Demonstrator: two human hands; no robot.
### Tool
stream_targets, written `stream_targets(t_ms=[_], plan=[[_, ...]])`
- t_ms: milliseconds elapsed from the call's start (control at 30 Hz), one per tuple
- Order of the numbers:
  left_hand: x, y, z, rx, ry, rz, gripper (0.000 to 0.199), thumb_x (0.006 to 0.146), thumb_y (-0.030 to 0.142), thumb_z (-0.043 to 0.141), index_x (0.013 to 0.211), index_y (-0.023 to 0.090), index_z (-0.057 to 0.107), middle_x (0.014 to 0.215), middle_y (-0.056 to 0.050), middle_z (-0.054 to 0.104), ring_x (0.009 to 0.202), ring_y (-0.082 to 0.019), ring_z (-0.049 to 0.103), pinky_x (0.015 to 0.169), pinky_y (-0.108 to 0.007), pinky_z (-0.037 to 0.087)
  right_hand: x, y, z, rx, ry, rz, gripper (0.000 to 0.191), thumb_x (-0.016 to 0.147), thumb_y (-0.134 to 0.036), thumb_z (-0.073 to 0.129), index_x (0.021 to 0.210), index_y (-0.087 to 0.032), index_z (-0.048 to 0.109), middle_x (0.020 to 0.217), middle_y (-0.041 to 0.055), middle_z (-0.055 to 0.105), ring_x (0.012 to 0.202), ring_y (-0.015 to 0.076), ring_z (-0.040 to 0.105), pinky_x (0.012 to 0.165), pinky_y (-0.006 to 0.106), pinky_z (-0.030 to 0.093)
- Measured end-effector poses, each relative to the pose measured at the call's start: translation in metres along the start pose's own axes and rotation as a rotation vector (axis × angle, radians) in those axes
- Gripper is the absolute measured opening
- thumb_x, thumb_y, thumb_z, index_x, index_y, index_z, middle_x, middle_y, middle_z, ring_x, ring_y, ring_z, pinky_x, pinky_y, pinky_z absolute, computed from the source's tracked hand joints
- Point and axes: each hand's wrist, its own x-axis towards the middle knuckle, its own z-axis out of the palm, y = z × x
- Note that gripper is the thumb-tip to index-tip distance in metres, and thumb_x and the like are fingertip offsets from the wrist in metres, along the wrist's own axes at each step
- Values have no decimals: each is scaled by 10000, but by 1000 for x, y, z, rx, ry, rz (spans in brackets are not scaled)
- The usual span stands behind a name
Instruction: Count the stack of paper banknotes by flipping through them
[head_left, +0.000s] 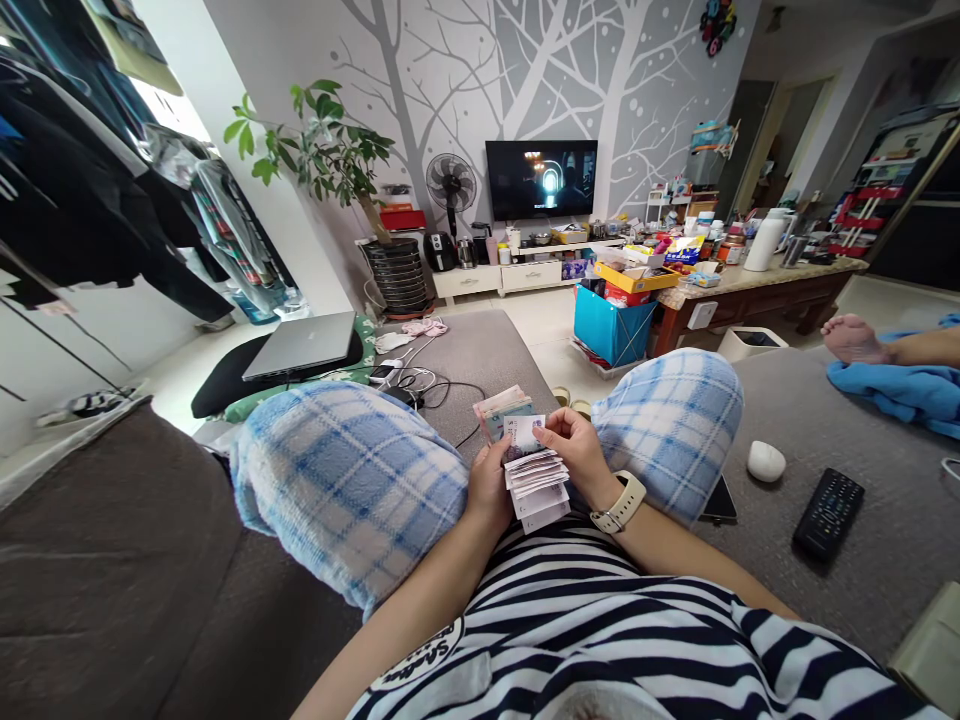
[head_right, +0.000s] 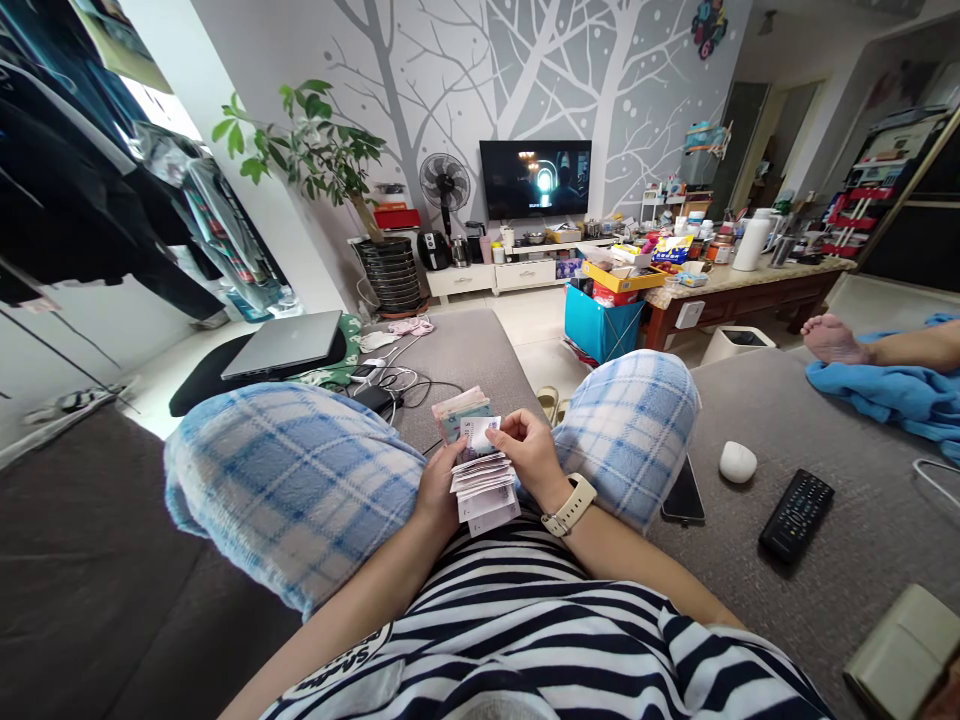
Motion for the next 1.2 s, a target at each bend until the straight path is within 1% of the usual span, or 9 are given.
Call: stream_targets(t_ms=[167,300,400,600,833,933,1100,1200], plan=[[1,-1,0,21,-6,6,331,630,282,806,897,132,681,791,-62,738,744,-224,707,765,-341,528,0,-1,-2,-78,-18,-31,390,728,-520,740,652,-199,531,595,-45,474,570,117,403,547,266,328],[3,-2,-1,37,24,23,279,646,306,778,853,141,691,782,-55,741,741,-219,700,759,-338,530,0,1,-3,-105,-25,-55,382,758,-509,715,636,-198,529,598,-43,465,575,117,399,554,265,322],[5,-3,-1,36,48,34,249,657,343,762,798,149,693,745,-40,731,719,-210,685,738,-327,525,0,1,-3,-104,-17,-57,367,759,-498,715,641,-198,541,600,-42,471,575,119,404,554,266,325],[6,-3,-2,80,56,78,260,643,343,765,792,135,721,765,-46,739,709,-191,668,712,-295,510,-2,-1,-2,-77,-20,-65,331,772,-477,713,671,-191,582,621,-31,515,593,125,440,578,266,356],[2,0,2,51,15,63,247,632,338,759,770,136,723,760,-56,741,730,-213,679,735,-320,527,-3,-1,-2,-53,-26,-50,324,767,-482,719,696,-187,606,643,-19,558,605,133,475,589,272,379],[2,-1,2,56,0,66,243,626,333,755,771,139,731,756,-53,744,732,-212,677,729,-312,525,-3,-2,-2,-39,-27,-46,331,763,-487,725,697,-185,607,642,-18,562,604,132,476,586,271,379],[6,-4,-2,90,40,77,278,628,351,746,791,126,739,788,-66,750,728,-204,668,707,-300,511,-3,-3,-1,-32,-17,-45,349,755,-506,730,702,-184,607,632,-21,560,595,129,468,575,269,373],[6,-4,-3,107,33,82,294,638,356,738,807,115,744,798,-71,751,725,-200,664,707,-298,507,-4,-3,-1,-31,-17,-45,349,755,-509,731,709,-185,611,636,-18,565,598,131,474,578,271,376]])
